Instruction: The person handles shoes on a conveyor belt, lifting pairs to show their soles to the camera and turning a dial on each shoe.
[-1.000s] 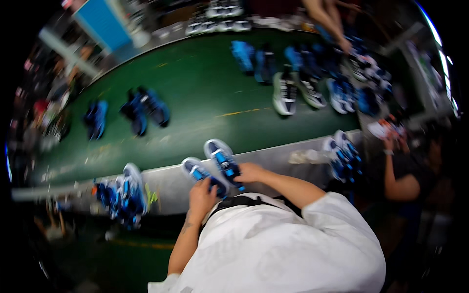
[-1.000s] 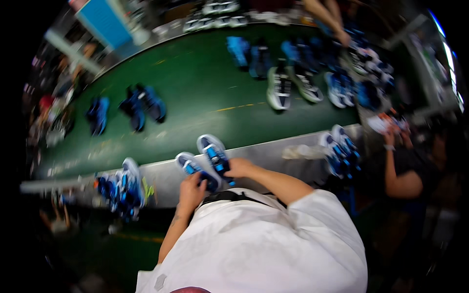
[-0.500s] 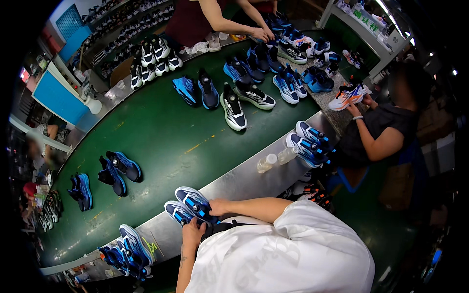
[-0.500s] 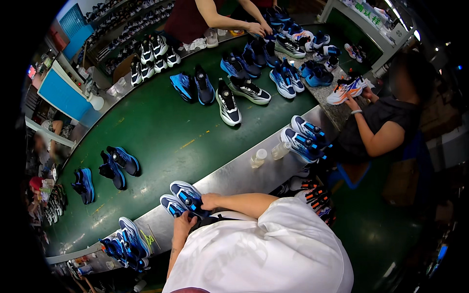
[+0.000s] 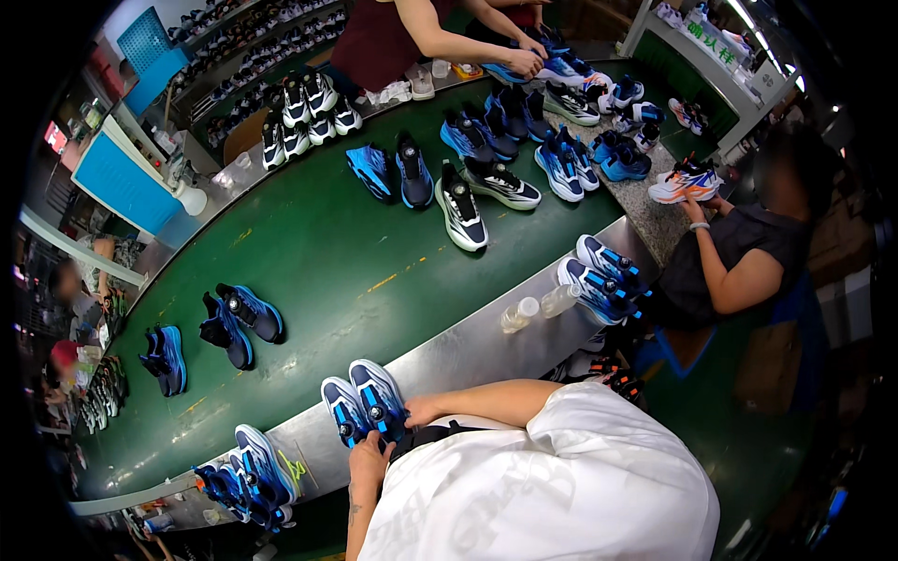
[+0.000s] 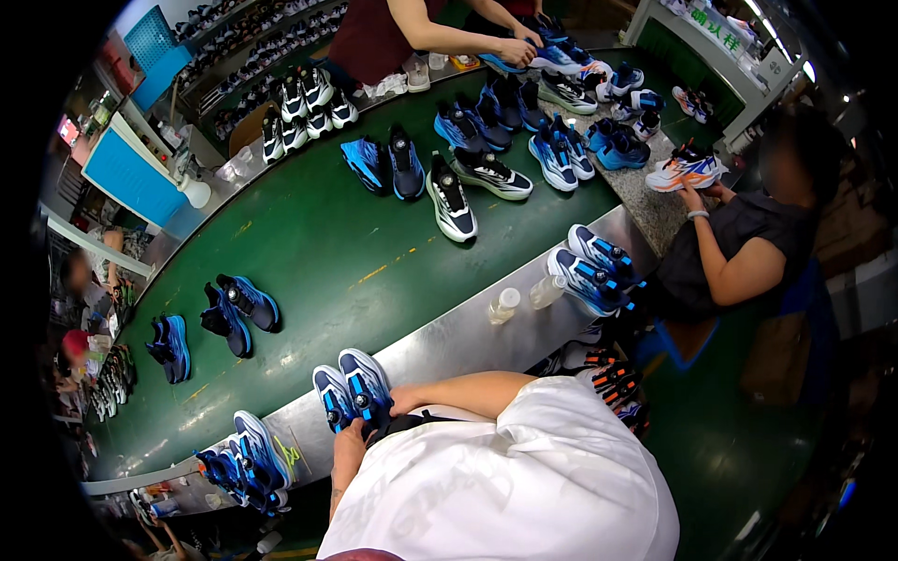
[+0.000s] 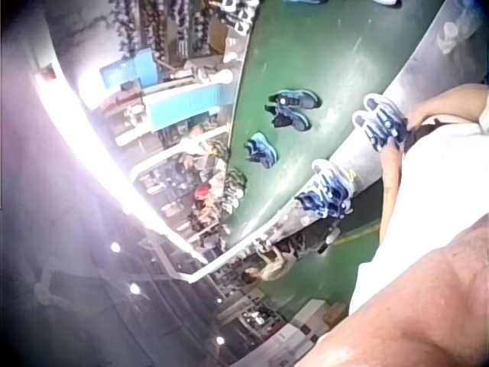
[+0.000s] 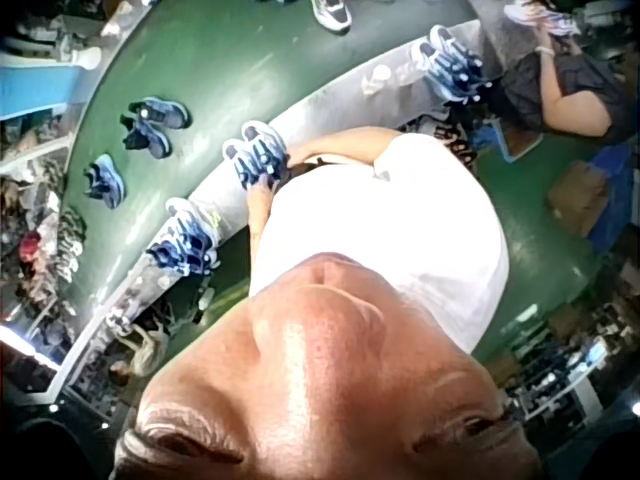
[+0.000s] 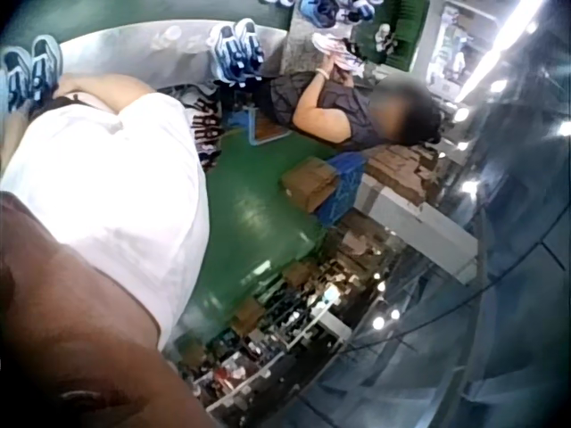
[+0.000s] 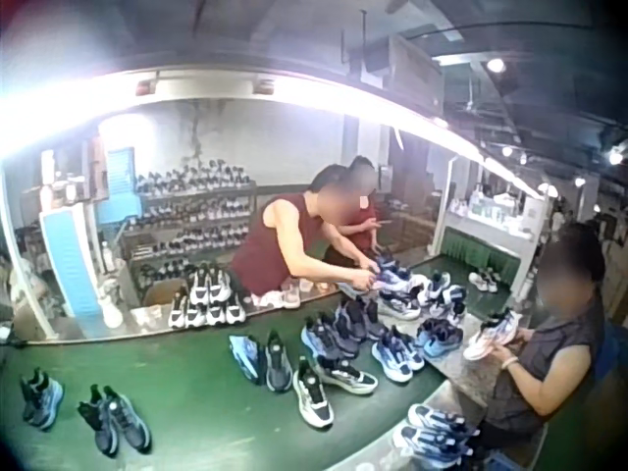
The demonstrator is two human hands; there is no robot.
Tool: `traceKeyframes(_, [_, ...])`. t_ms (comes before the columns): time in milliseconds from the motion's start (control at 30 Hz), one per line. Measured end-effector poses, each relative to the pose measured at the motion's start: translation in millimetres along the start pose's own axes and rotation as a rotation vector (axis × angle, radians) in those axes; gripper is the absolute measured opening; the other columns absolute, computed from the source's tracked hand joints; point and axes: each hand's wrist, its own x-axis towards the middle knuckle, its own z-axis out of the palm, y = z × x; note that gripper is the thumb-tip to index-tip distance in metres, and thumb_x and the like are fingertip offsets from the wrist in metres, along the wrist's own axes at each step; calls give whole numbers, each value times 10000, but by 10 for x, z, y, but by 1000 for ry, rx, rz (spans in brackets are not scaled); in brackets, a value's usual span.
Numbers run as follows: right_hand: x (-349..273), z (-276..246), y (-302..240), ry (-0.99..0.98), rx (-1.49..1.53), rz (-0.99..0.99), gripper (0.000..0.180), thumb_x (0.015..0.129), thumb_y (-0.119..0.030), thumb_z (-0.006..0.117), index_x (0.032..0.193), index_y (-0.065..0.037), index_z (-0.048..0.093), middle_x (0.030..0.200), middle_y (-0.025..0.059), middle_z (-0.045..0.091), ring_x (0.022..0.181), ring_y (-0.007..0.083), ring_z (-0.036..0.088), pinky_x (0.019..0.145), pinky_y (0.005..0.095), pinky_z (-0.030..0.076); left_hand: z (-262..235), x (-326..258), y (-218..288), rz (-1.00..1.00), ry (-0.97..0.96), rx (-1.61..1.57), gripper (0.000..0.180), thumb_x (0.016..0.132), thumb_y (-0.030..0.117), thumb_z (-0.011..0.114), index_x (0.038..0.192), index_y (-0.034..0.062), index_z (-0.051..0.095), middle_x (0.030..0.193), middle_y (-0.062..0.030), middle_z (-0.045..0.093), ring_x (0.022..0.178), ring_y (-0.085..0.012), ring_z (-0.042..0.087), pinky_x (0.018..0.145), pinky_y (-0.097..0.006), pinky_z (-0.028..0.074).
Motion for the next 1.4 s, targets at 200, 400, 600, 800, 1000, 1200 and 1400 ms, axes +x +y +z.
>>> traceKeyframes(200, [116,147,183,66,71,-39,593,778,-413,645,1157,42,654,1153,263,666,1043,403,643,918,452,504,-67,49,-29,129,-181,47,366,891,301,671,1164,57,674,968,-236,700,881,-420,656,812,-476,526])
traceKeyframes(400, [96,131,370,203,51,-26,344,766,-322,630,917,-30,730,907,193,723,837,352,683,757,465,528,207,227,-402,166,-232,-61,474,907,463,625,1195,93,694,948,-256,697,893,-436,653,837,-473,525])
traceKeyframes(600, [-135,-133,692,192,167,121,250,785,-294,620,703,-74,706,585,98,627,495,242,584,485,412,456,320,229,-177,3,-60,-59,516,903,548,598,954,62,767,829,-274,673,822,-441,656,761,-482,528])
traceKeyframes(800, [-521,-397,661,214,495,193,296,824,-289,646,609,-87,615,487,15,469,383,134,386,376,326,320,344,154,-301,-83,202,-100,256,826,260,678,752,25,744,662,-252,627,638,-431,639,614,-483,512])
traceKeyframes(1000, [-418,-308,889,226,584,195,324,855,-299,649,616,-83,610,495,4,471,397,124,388,380,319,325,-30,19,-784,-185,329,28,253,782,228,701,704,-12,723,636,-257,623,604,-412,648,609,-474,503])
traceKeyframes(1200, [-406,-334,856,217,589,188,344,860,-326,658,621,-81,625,497,13,484,393,131,398,379,320,334,-348,-239,-1659,-153,310,140,244,806,226,683,774,-10,734,679,-273,626,633,-444,627,623,-489,502])
traceKeyframes(1400, [-368,-318,878,250,591,206,328,850,-315,665,618,-85,636,485,26,487,377,142,396,370,325,325,-318,-210,-2077,-284,155,-20,238,832,247,668,886,30,749,698,-250,643,687,-423,644,674,-456,513])
